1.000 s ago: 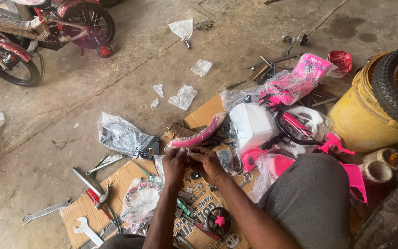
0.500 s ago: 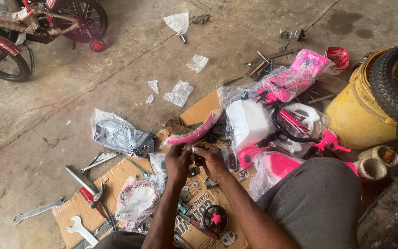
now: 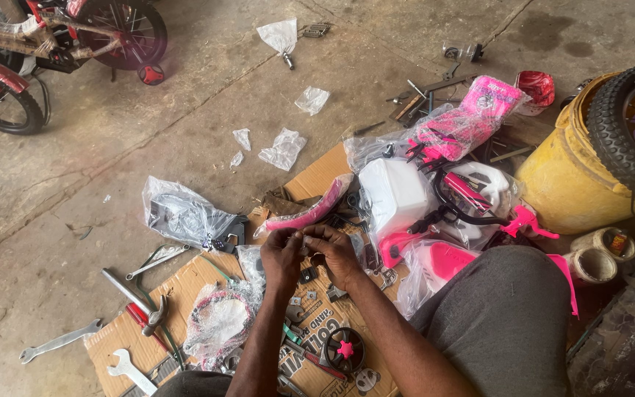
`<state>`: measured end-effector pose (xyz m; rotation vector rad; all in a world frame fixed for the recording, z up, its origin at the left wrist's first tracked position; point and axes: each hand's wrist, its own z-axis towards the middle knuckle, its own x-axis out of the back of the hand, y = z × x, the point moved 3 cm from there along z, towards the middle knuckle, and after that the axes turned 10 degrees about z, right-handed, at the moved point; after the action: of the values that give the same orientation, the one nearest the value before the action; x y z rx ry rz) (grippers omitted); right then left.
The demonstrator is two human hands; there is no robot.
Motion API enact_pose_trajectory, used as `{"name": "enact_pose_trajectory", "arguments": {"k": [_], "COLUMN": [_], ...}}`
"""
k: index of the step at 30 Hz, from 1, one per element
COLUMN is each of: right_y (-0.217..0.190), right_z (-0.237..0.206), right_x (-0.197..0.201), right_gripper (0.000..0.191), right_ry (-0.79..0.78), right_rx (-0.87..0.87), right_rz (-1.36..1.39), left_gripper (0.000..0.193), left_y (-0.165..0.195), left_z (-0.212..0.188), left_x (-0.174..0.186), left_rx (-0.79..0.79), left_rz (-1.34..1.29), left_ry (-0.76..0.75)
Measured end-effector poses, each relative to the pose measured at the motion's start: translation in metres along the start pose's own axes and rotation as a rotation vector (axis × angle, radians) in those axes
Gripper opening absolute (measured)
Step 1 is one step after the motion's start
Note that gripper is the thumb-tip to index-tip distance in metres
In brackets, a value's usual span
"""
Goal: The person sits on the floor and assembles a bicycle part, specifically a black circular component with a pink star. They use a screwdriver to tighten screws and manipulate various small parts and tools.
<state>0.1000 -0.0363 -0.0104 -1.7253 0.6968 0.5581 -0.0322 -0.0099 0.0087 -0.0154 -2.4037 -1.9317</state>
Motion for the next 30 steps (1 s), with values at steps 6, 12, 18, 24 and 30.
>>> {"name": "enact_pose_trajectory", "arguments": {"k": [6, 12, 18, 24, 30], "right_y": [-0.003, -0.003, -0.006, -0.007, -0.008], "right_z": [0.001, 0.003, 0.002, -0.002, -0.006], "right_x": [0.000, 0.003, -0.001, -0.009, -0.017], "right_gripper": [0.010, 0.013, 0.010, 0.014, 0.013], "right_ry": [0.044, 0.197, 0.185, 0.180, 0.177], "right_rx": [0.070, 0.129, 0.186, 0.194, 0.167], "right_rz": [-0.033, -0.023, -0.138, -0.378, -0.545], "left_gripper": [0.029, 0.035, 0.043, 0.031, 0.023], "left_y": [0.005, 0.025, 0.036, 0.032, 0.013], "left_z": [-0.005, -0.019, -0.027, -0.027, -0.016], "left_x": [0.001, -0.003, -0.008, -0.003, 0.008], "left_rx": [-0.078, -0.388, -0.354, -0.297, -0.257], "left_rz": [0.134, 0.731, 0.737, 0.862, 0.640], "left_ry": [0.072, 0.079, -0.074, 0.036, 0.144]}}
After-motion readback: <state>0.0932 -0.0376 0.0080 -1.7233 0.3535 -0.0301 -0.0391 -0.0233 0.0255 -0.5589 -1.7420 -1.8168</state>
